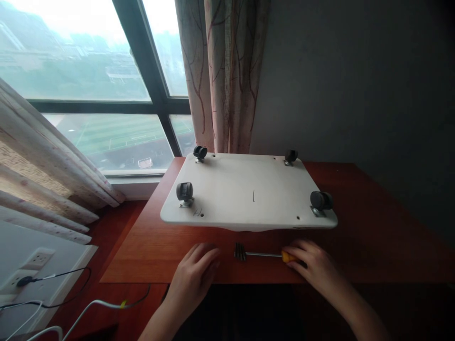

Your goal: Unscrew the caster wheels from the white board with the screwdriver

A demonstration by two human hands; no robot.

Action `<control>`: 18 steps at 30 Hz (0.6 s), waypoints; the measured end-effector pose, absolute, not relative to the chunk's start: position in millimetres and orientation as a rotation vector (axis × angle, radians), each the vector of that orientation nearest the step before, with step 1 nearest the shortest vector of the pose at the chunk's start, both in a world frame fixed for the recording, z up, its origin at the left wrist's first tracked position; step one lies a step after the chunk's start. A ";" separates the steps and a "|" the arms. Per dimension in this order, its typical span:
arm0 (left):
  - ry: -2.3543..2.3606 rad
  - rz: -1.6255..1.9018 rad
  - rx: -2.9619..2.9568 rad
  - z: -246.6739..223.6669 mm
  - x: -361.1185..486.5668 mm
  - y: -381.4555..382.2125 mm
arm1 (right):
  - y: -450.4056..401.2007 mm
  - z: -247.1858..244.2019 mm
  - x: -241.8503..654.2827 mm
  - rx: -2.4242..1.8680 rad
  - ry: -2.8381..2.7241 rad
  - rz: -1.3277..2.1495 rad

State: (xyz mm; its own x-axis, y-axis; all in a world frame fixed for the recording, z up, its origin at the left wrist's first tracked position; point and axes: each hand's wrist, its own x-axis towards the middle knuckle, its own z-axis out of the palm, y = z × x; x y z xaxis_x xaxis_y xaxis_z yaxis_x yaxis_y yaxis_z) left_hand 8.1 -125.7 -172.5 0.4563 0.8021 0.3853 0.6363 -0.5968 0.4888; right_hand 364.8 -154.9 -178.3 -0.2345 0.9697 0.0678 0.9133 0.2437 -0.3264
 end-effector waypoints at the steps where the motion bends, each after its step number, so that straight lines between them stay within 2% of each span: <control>1: 1.232 0.838 2.446 -172.5 13.1 -126.1 | -154.2 -178.5 360.8 -1.753 -2.264 0.321; 6: 1.264 0.722 2.502 -172.5 30.7 -125.2 | -151.2 -176.8 345.6 -1.714 -2.259 0.319; 18: 1.295 0.744 2.539 -179.8 30.4 -124.7 | -143.2 -175.3 323.7 -1.663 -2.228 0.348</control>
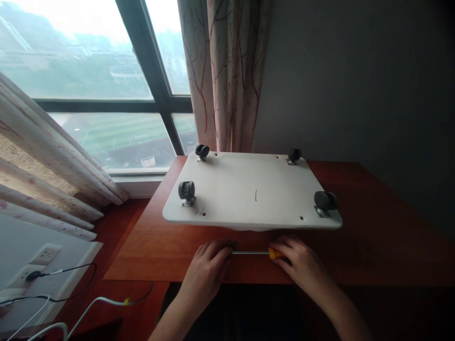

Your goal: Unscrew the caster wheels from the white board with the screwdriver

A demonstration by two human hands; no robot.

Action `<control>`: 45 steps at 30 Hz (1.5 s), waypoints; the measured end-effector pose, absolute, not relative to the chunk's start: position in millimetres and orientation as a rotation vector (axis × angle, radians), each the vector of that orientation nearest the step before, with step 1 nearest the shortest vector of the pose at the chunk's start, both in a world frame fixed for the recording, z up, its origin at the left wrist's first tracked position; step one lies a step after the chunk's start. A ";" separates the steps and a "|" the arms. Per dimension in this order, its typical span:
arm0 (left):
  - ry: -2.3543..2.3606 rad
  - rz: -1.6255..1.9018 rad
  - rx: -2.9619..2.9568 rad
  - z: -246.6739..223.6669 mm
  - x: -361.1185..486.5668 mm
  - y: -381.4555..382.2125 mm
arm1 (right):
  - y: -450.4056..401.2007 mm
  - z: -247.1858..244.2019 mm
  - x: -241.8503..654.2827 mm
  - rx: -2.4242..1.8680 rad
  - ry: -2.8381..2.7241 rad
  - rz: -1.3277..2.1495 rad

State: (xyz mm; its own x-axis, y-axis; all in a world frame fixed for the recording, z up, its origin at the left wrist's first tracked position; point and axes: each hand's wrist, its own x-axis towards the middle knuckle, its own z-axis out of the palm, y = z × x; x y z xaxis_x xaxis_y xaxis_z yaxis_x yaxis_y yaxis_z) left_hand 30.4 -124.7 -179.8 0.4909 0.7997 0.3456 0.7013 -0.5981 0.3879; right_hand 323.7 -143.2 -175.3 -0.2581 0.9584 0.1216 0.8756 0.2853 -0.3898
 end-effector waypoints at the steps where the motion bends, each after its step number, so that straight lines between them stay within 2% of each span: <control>1: 1.300 0.746 2.540 -179.9 30.5 -125.7 | -143.2 -175.5 323.6 -1.666 -2.229 0.347; 13: 1.353 0.800 2.548 -183.4 34.3 -130.7 | -140.5 -169.2 319.6 -1.652 -2.293 0.294; 29: 1.331 0.854 2.398 -172.4 19.7 -122.7 | -147.9 -167.0 326.6 -1.634 -2.104 0.380; 36: 1.404 0.947 2.255 -160.6 -37.2 -88.8 | -169.3 -130.6 354.3 -1.495 -1.659 0.722; 41: 1.671 0.885 2.145 -147.7 -91.9 -49.5 | -147.5 -97.7 409.6 -1.478 -0.970 0.293; 45: 1.854 0.763 2.031 -136.6 -114.2 -12.3 | -88.3 -92.2 467.4 -1.545 -0.958 0.373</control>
